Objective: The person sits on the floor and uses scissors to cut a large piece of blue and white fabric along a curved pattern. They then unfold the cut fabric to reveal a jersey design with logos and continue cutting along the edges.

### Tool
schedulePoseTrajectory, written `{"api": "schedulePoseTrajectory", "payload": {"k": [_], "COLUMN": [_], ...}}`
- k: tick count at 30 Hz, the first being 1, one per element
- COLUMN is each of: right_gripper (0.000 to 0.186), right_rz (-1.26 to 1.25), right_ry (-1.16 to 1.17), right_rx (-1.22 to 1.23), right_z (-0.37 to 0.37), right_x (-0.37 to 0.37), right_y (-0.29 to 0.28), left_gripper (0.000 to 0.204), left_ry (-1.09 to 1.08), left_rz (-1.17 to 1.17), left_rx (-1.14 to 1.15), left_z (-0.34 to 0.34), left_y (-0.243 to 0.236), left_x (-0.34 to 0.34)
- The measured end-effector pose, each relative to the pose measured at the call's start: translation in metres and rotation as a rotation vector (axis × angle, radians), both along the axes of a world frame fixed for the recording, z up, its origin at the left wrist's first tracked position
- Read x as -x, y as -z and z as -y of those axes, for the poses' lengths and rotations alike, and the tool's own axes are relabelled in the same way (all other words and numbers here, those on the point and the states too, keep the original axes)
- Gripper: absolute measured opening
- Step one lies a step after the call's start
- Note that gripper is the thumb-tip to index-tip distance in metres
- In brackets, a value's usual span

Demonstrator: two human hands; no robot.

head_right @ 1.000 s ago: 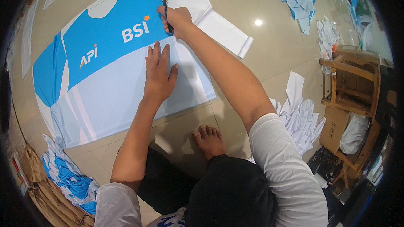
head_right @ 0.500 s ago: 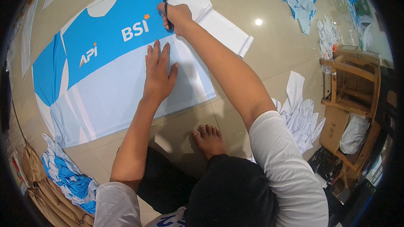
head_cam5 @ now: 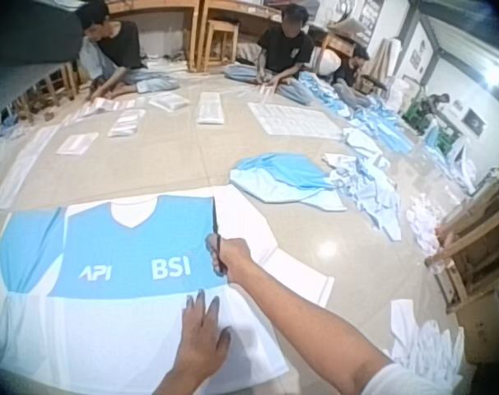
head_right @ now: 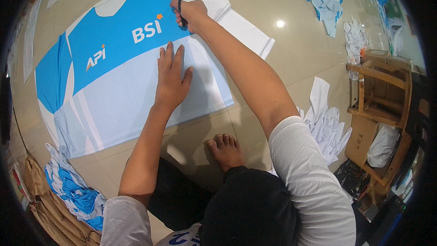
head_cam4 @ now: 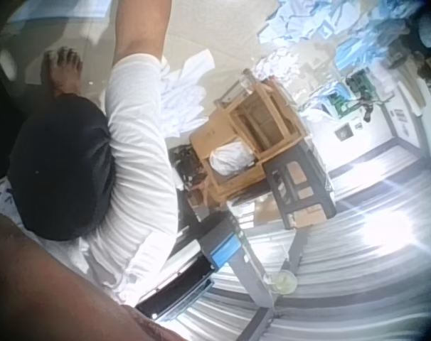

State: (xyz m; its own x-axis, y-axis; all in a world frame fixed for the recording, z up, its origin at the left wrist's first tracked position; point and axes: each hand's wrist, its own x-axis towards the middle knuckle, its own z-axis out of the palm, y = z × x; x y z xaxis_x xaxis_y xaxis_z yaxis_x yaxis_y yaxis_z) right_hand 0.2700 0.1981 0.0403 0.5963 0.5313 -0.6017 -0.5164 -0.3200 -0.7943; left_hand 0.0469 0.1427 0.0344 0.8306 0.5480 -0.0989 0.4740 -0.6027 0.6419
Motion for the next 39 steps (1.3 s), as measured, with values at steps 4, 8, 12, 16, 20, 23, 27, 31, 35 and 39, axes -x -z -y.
{"api": "schedulePoseTrajectory", "payload": {"k": [4, 8, 12, 16, 20, 23, 27, 31, 35, 39], "right_gripper": [0.025, 0.026, 0.027, 0.027, 0.027, 0.028, 0.028, 0.028, 0.028, 0.029], "right_rz": [0.002, 0.018, 0.014, 0.021, 0.005, 0.008, 0.005, 0.020, 0.022, 0.018], "right_ry": [0.005, 0.005, -0.001, -0.015, -0.012, -0.003, 0.008, 0.033, 0.028, 0.017], "right_rx": [-0.008, -0.006, -0.004, 0.010, -0.011, -0.012, -0.026, -0.015, -0.009, -0.011], "right_z": [0.000, -0.001, -0.004, -0.008, -0.009, -0.010, -0.009, -0.010, -0.012, -0.012], "right_x": [0.000, 0.001, -0.002, -0.005, -0.008, -0.008, -0.005, -0.004, -0.005, -0.007], "right_y": [0.000, -0.002, -0.002, 0.000, 0.003, 0.003, 0.004, 0.004, 0.004, 0.006], "left_gripper": [0.068, 0.068, 0.068, 0.068, 0.068, 0.068, 0.068, 0.068, 0.068, 0.068], "left_ry": [-0.002, -0.003, -0.005, -0.002, -0.004, -0.002, 0.001, 0.004, 0.004, 0.005], "left_rz": [0.004, 0.011, 0.007, 0.011, -0.001, -0.003, 0.011, 0.006, 0.001, 0.010], "left_rx": [0.003, 0.000, -0.001, -0.001, 0.003, 0.005, 0.003, 0.002, 0.004, -0.003], "left_z": [0.000, 0.000, 0.001, 0.001, 0.000, 0.000, 0.000, 0.000, -0.001, 0.000], "left_y": [0.000, 0.000, -0.001, -0.001, -0.002, -0.003, -0.001, -0.001, -0.002, -0.001], "left_x": [0.000, 0.001, 0.000, 0.000, 0.000, 0.000, 0.000, 0.000, 0.000, 0.000]}}
